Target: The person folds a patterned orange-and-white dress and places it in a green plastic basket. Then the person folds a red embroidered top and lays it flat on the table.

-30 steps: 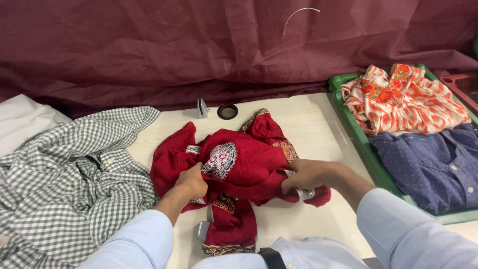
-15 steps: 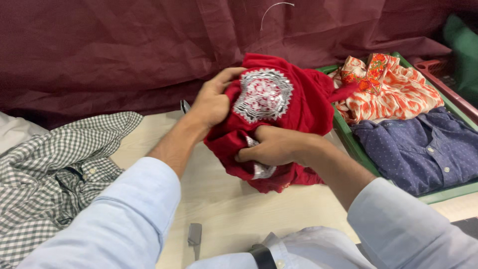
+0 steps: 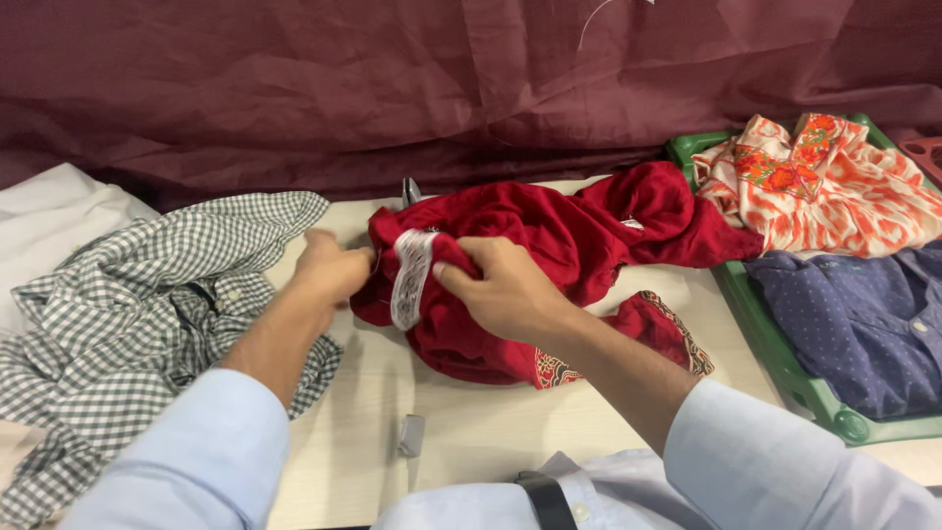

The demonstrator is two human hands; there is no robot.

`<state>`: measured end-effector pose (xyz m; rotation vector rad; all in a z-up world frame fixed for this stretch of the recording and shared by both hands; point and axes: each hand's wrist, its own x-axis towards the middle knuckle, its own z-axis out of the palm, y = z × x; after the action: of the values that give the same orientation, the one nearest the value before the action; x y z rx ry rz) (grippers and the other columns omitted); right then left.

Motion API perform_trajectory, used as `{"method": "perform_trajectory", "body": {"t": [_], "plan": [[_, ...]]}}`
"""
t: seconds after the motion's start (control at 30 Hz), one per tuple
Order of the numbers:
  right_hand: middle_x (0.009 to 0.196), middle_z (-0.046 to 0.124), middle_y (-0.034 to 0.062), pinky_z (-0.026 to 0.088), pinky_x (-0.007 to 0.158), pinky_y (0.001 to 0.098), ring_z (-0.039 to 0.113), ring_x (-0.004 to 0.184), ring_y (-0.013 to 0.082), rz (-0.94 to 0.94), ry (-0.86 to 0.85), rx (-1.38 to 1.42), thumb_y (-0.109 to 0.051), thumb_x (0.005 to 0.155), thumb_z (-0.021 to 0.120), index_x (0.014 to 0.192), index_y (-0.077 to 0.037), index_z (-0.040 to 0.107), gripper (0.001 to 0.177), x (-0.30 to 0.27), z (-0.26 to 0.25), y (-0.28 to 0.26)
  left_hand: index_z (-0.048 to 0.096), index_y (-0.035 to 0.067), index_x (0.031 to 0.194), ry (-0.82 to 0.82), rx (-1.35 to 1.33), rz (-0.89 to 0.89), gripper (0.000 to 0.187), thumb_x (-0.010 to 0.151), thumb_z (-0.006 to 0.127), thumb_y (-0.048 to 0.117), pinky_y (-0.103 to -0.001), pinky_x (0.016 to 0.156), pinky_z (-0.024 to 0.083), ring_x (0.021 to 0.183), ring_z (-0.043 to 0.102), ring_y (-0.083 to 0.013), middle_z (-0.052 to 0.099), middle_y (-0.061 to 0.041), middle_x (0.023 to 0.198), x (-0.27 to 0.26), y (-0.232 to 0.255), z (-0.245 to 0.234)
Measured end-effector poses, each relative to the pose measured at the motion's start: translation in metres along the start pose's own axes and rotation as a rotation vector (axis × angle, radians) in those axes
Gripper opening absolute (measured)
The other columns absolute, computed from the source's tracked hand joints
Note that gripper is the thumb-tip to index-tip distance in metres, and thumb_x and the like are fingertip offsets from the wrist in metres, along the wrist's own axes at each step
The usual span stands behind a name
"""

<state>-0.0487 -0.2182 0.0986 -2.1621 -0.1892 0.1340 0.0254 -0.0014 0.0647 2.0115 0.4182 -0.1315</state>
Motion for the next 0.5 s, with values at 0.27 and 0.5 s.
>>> {"method": "perform_trajectory", "body": {"t": [0.27, 0.5], "plan": [[0.111, 0.073, 0.0023, 0.054, 0.094, 0.0319, 0.067, 0.103, 0.0118, -0.124, -0.148, 0.498, -0.005, 0.076, 0.071, 0.129, -0.006, 0.063, 0.054, 0.002, -0.003, 0.005, 0.049, 0.013, 0.144, -0.495, 0.128, 0.657, 0.077, 0.075, 0.082, 0.016, -0.038, 0.085, 0.056, 0.112, 0.066, -0.0218, 0.067, -0.009, 0.13, -0.053, 0.023, 0.009], [0.116, 0.059, 0.0118, 0.047, 0.098, 0.0401, 0.056, 0.114, 0.0267, -0.086, 0.079, -0.013, -0.022, 0.077, 0.089, 0.133, -0.007, 0.051, 0.069, -0.006, 0.02, 0.032, 0.068, 0.008, 0.12, -0.407, -0.368, 0.481, 0.022, 0.101, 0.063, 0.018, -0.028, 0.092, 0.054, 0.103, 0.066, -0.0094, 0.073, -0.002, 0.112, -0.057, 0.024, 0.011]]}}
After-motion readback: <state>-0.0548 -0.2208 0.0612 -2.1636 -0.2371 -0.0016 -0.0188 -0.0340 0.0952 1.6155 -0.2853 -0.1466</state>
